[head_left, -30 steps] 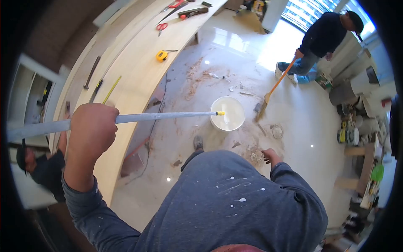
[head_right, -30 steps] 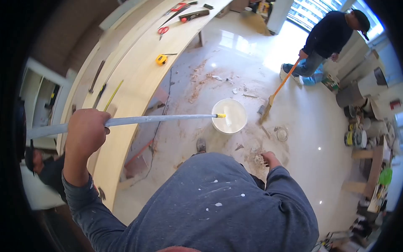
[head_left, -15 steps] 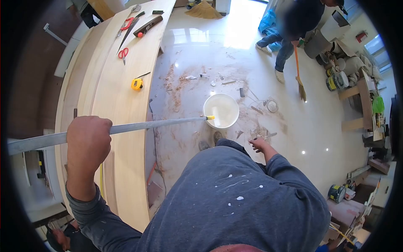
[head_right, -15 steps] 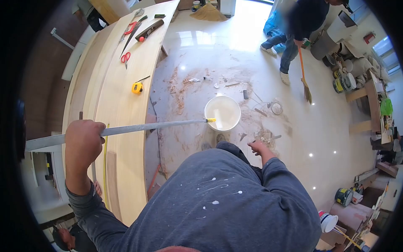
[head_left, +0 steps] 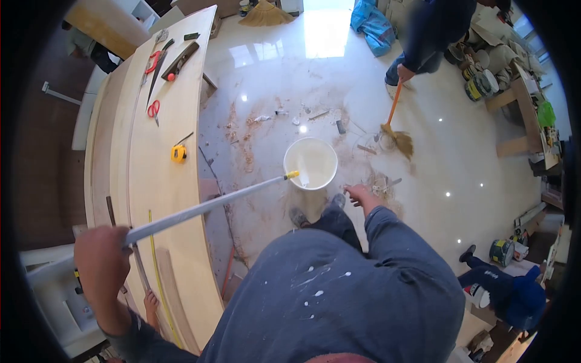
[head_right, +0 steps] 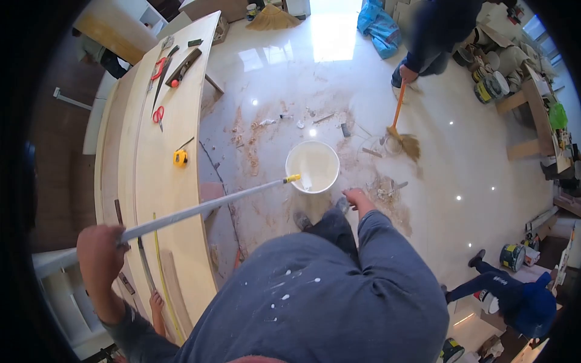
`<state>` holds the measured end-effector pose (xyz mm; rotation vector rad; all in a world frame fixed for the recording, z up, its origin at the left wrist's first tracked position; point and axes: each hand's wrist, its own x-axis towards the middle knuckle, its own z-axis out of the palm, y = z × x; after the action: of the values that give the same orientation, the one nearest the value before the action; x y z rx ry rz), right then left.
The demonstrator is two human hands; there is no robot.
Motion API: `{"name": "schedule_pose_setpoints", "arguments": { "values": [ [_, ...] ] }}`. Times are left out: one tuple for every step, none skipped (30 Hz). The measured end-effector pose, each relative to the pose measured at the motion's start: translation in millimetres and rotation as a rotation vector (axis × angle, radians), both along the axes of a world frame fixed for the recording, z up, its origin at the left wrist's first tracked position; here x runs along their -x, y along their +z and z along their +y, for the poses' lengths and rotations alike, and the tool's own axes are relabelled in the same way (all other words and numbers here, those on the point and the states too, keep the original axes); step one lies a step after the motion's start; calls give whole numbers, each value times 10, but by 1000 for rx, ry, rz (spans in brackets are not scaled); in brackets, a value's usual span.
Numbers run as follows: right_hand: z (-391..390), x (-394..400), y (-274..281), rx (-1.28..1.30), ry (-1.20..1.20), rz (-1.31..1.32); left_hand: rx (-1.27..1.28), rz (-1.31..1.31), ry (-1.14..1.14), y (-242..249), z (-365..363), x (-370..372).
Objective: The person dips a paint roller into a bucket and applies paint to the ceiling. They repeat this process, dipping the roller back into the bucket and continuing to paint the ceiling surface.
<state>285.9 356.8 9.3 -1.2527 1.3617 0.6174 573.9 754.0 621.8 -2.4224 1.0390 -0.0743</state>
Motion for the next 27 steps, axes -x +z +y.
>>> {"name": "schedule_pose_setpoints", "arguments": {
  "values": [
    [-15, -83, -242, -4, -82, -17, 14, -6, 14, 3, -39, 25],
    [-20, -145, -461, -15, -167, -33, -24, 23, 79, 10, -55, 4],
    [-53, -201, -615, -15, -241, -24, -64, 50, 143, 21, -77, -19],
    [-75, -263, -780, -18, -316, -15, -83, 62, 183, 33, -138, -8],
    [-92, -374, -940, -27, -396, -5, -106, 71, 220, 56, -189, -5],
    [-156, -509, -1041, -74, -501, -2, -95, 51, 181, 61, -111, 2],
    [-165, -560, -1110, -125, -604, 14, -92, 42, 142, 77, -98, -25],
    [-160, -591, -1227, -177, -706, 33, -164, 120, 260, 129, -301, -56],
    [-155, -636, -1333, -186, -795, -18, -231, 196, 380, 197, -502, -49],
    [-138, -659, -1475, -190, -883, -70, -293, 271, 504, 233, -710, -26],
    [-155, -715, -1611, -192, -968, -129, -337, 240, 572, 209, -1023, 61],
    [-186, -777, -1703, -202, -1009, -106, -380, 207, 645, 161, -1411, 188],
    [-220, -823, -1750, -213, -1048, -82, -424, 173, 719, 118, -1664, 242],
    [-256, -855, -1812, -225, -1086, -59, -403, 171, 742, 109, -1657, 216],
    [-276, -857, -1853, -264, -1077, -128, -382, 167, 764, 133, -1527, 193],
    [-294, -867, -1947, -287, -1067, -163, -357, 162, 786, 145, -1462, 206],
    [-302, -881, -2069, -313, -1057, -198, -342, 140, 790, 140, -1505, 246],
    [-332, -914, -2193, -336, -1051, -238, -323, 117, 789, 127, -1555, 278],
    [-341, -927, -2323, -381, -984, -380, -306, 94, 785, 115, -1645, 290],
    [-348, -917, -2409, -391, -984, -392, -338, 107, 843, 95, -1763, 284],
    [-349, -880, -2487, -400, -984, -401, -371, 123, 901, 73, -1908, 262],
    [-323, -837, -2559, -409, -985, -410, -403, 138, 959, 63, -2031, 253],
    [-372, -852, -2617, -414, -982, -429, -388, 127, 977, 38, -2145, 262],
    [-420, -888, -2676, -420, -976, -447, -374, 116, 998, 24, -2257, 282],
    [-459, -937, -2672, -427, -977, -461, -364, 105, 1013, 26, -2361, 293],
    [-509, -965, -2669, -430, -983, -469, -358, 97, 971, 28, -2420, 301],
    [-545, -1015, -2668, -429, -1010, -396, -355, 94, 926, 30, -2447, 307]
  ]
}}
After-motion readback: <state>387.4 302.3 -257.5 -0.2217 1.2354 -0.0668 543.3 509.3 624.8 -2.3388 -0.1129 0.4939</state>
